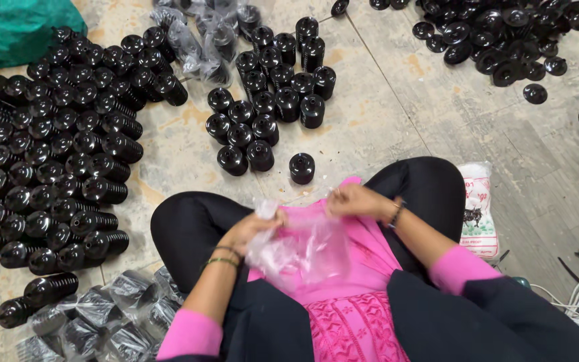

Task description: The person sits on the floor and packs black plastic lamp-holder parts into small clear plastic bags one at a time, twisting the bags closed and placing the filled bags with a pile of already wrapped parts. Other workers handle parts nearby.

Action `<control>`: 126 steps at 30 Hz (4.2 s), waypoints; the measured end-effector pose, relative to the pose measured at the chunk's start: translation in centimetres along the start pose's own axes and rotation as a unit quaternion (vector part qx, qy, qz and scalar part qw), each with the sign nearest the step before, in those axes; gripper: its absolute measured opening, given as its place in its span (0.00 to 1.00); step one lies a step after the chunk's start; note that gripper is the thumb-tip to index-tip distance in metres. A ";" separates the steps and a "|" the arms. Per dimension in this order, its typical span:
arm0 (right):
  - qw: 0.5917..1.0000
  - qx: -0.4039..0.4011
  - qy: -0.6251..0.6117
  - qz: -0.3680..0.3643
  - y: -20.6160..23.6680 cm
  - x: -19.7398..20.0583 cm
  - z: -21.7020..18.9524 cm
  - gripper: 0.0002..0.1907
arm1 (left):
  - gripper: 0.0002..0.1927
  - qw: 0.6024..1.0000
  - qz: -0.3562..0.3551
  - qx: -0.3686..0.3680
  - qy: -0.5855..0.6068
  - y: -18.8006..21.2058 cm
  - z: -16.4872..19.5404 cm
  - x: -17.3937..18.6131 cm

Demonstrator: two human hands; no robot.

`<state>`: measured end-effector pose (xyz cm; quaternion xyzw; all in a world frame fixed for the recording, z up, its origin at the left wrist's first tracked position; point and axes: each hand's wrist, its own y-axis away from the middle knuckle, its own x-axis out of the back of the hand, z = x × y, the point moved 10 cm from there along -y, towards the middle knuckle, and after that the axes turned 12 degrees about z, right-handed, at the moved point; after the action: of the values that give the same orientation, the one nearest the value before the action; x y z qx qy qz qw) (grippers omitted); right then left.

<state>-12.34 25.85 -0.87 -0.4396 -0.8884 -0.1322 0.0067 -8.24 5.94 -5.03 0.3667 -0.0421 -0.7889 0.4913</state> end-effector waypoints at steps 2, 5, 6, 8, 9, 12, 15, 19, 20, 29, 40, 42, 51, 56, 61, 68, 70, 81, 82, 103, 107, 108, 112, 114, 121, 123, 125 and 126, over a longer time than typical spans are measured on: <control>0.978 0.026 0.038 0.204 -4.5 4.3 1.0 0.10 | 0.06 0.985 0.133 0.104 0.022 -4.9 -0.6 2.6; 0.912 -0.019 0.097 0.399 -9.9 7.4 3.1 0.10 | 0.07 0.937 0.302 0.173 0.023 -11.0 -0.5 5.7; 0.898 -0.021 0.144 0.414 -11.2 7.2 3.3 0.09 | 0.08 0.931 0.339 0.112 -0.075 -12.6 0.9 6.5; 0.872 0.003 0.268 0.410 -12.8 6.5 2.4 0.09 | 0.10 0.851 0.408 0.004 -0.331 -13.6 3.7 6.9; 0.849 0.034 0.332 0.410 -13.1 6.0 2.0 0.10 | 0.11 0.824 0.410 0.006 -0.392 -13.9 3.3 6.8; 0.934 -0.048 0.120 0.333 -13.7 5.4 5.5 0.04 | 0.14 0.768 0.419 -0.002 -0.484 -13.9 2.8 6.7; 0.927 -0.225 -0.189 0.234 -12.8 3.3 9.3 0.06 | 0.18 0.742 0.427 -0.032 -0.515 -13.4 3.3 6.4; 0.827 -0.295 -0.435 0.200 -11.6 2.5 9.9 0.05 | 0.23 0.743 0.424 -0.054 -0.516 -13.4 4.2 5.9; 0.882 -0.271 -0.321 0.213 -11.5 3.4 9.8 0.04 | 0.25 0.761 0.413 -0.047 -0.498 -13.5 4.0 5.7; 0.910 0.003 0.289 0.297 -11.5 3.6 4.4 0.10 | 0.15 0.715 0.466 -0.069 -0.517 -12.2 5.3 4.5; 0.928 0.041 -0.238 0.283 -10.1 5.3 2.8 0.06 | 0.16 0.927 0.303 -0.128 0.181 -12.4 3.8 3.6; 0.920 0.013 -0.309 0.240 -8.7 4.3 2.4 0.08 | 0.16 0.937 0.254 -0.152 0.185 -11.1 4.6 2.4; 0.976 0.178 -0.058 0.114 -1.1 5.0 -7.4 0.06 | 0.12 0.915 0.141 -0.263 -0.273 -0.2 10.7 -3.5; 0.966 0.063 0.098 0.231 -0.8 6.8 -4.7 0.08 | 0.12 0.770 0.234 -0.305 -0.509 1.3 11.6 -3.4; 0.939 0.038 -0.036 0.339 0.0 4.9 -3.5 0.06 | 0.13 0.930 0.304 -0.150 -0.142 -2.7 6.9 0.1; 0.886 0.304 0.270 0.221 3.6 -3.2 -13.4 0.05 | 0.12 0.984 0.119 -0.023 0.134 -4.1 3.6 -4.3; 0.861 0.356 0.256 0.258 4.4 -2.3 -16.3 0.05 | 0.13 0.991 0.103 -0.052 0.063 -3.4 4.3 -4.9; 0.881 0.286 0.314 0.208 3.6 -3.4 -16.7 0.07 | 0.10 0.975 0.120 -0.025 0.183 -4.1 5.4 -4.7; 0.889 0.283 0.311 0.179 3.6 -4.0 -16.4 0.06 | 0.10 0.982 0.102 -0.006 0.162 -4.0 5.1 -5.2; 0.984 0.124 -0.004 0.128 0.5 -1.5 -10.1 0.18 | 0.11 0.928 0.140 -0.291 -0.185 0.8 9.4 -8.7; 0.974 0.093 0.077 0.190 0.6 -0.5 -10.5 0.10 | 0.07 0.904 0.223 -0.314 -0.188 1.5 9.6 -7.8; 0.969 0.068 0.112 0.208 0.6 -0.3 -10.2 0.10 | 0.06 0.886 0.248 -0.332 -0.209 2.1 9.7 -7.9; 0.903 0.127 0.309 0.272 1.6 -0.8 -12.6 0.08 | 0.06 0.831 0.320 -0.382 -0.247 3.7 9.3 -8.4; 0.859 0.190 0.338 0.334 2.7 -1.3 -14.6 0.07 | 0.06 0.849 0.329 -0.350 -0.221 2.9 8.4 -7.7; 0.798 0.422 0.307 0.301 5.0 -3.6 -17.1 0.06 | 0.07 0.972 0.156 -0.152 -0.091 -1.1 6.1 -5.9; 0.879 0.320 0.223 0.274 3.3 -2.9 -14.2 0.02 | 0.07 0.942 0.179 -0.199 -0.204 -0.1 7.4 -6.2; 0.937 0.206 0.122 0.255 1.6 -2.6 -11.0 0.02 | 0.10 0.868 0.240 -0.296 -0.318 2.1 9.3 -7.4; 0.956 0.141 0.065 0.250 1.0 -2.5 -9.3 0.03 | 0.08 0.792 0.258 -0.376 -0.406 3.7 10.4 -9.1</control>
<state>-11.01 22.25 7.98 -0.6327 -0.7574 -0.0279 0.1591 -9.70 8.38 9.00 -0.2253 -0.0306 -0.6627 0.7136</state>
